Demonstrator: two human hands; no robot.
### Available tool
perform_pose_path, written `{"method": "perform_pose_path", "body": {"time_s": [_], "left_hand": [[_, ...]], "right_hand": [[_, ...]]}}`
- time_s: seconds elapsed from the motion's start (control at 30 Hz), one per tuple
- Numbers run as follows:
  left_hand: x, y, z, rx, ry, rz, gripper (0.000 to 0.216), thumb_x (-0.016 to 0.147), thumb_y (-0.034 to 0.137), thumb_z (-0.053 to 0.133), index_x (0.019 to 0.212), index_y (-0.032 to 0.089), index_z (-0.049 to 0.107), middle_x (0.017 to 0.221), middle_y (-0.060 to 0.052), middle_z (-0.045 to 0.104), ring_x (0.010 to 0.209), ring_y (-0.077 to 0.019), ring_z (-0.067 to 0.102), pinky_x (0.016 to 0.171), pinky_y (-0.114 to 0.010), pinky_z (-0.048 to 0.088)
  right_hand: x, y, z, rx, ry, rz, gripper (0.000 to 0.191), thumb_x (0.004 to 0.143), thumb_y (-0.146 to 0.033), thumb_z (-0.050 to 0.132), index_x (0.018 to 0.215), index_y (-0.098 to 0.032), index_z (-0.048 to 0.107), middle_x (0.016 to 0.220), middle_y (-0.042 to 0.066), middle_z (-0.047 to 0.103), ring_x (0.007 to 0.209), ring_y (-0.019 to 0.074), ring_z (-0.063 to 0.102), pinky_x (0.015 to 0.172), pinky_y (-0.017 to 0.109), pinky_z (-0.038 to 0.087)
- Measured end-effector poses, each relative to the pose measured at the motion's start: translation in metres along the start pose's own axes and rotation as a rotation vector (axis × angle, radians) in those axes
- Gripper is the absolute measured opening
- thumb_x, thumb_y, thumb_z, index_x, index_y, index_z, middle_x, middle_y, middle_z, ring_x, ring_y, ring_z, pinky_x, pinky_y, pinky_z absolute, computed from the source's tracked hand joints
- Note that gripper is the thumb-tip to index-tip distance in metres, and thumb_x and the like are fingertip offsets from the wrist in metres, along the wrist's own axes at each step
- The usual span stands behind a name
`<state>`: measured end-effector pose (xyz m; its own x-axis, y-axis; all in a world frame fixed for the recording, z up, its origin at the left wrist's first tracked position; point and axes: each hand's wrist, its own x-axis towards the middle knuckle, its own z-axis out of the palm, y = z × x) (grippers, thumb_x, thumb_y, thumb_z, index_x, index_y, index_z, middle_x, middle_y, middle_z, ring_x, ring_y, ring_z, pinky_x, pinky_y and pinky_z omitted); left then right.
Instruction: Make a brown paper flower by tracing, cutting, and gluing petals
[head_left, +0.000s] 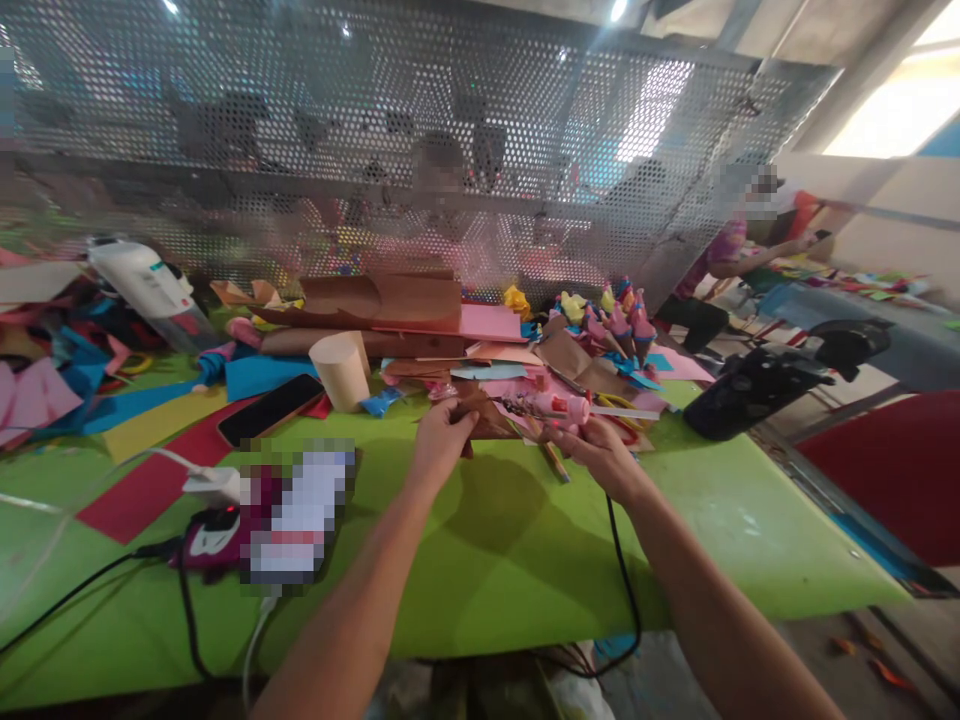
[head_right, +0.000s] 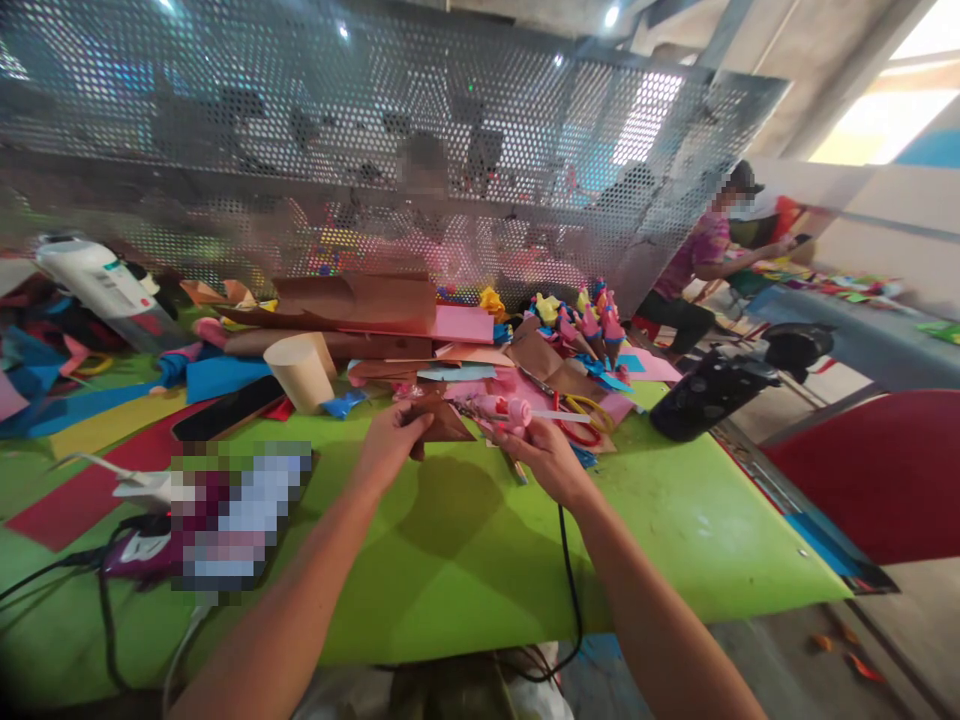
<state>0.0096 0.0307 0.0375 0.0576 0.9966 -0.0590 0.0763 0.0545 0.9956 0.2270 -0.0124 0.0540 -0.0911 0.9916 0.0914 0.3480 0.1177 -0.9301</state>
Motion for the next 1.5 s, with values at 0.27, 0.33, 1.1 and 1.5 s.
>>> {"method": "perform_pose_path", "body": {"time_s": [0.27,0.33,1.1,1.5], "left_hand": [[-0.001,0.001,-0.002,0.061,0.029,0.025,0.008,0.083,0.020,0.061,0.078,0.018,0.066,0.048,0.006,0.055,0.035,-0.0085,0.047,0.041,-0.020,0.032],[-0.001,0.002,-0.003,0.073,0.029,0.025,0.008,0.083,0.020,0.060,0.076,0.018,0.065,0.046,0.006,0.053,0.035,-0.0088,0.047,0.041,-0.020,0.031],[0.002,0.001,-0.006,-0.047,0.085,0.050,0.007,0.076,0.023,0.068,0.075,0.017,0.065,0.055,0.005,0.059,0.035,-0.0076,0.047,0.037,-0.019,0.035],[0.001,0.002,-0.008,-0.052,0.089,0.062,0.006,0.078,0.021,0.063,0.079,0.016,0.066,0.059,0.004,0.061,0.036,-0.0072,0.047,0.036,-0.019,0.036]], "right_hand": [[-0.001,-0.002,0.000,-0.011,-0.018,-0.003,0.054,0.075,-0.071,0.066,0.072,-0.018,0.062,0.058,-0.005,0.033,0.055,0.0108,0.026,0.052,0.028,0.022],[-0.001,-0.004,0.000,-0.016,-0.012,-0.013,0.054,0.075,-0.072,0.066,0.072,-0.018,0.061,0.058,-0.005,0.033,0.055,0.0109,0.026,0.052,0.027,0.022],[0.002,0.015,-0.002,-0.081,0.007,-0.027,0.049,0.079,-0.066,0.065,0.076,-0.017,0.067,0.062,0.000,0.052,0.059,0.0151,0.044,0.054,0.027,0.031],[0.001,0.014,0.000,-0.060,0.014,-0.026,0.053,0.079,-0.070,0.065,0.070,-0.018,0.065,0.059,-0.001,0.047,0.057,0.0135,0.041,0.051,0.027,0.029]]}}
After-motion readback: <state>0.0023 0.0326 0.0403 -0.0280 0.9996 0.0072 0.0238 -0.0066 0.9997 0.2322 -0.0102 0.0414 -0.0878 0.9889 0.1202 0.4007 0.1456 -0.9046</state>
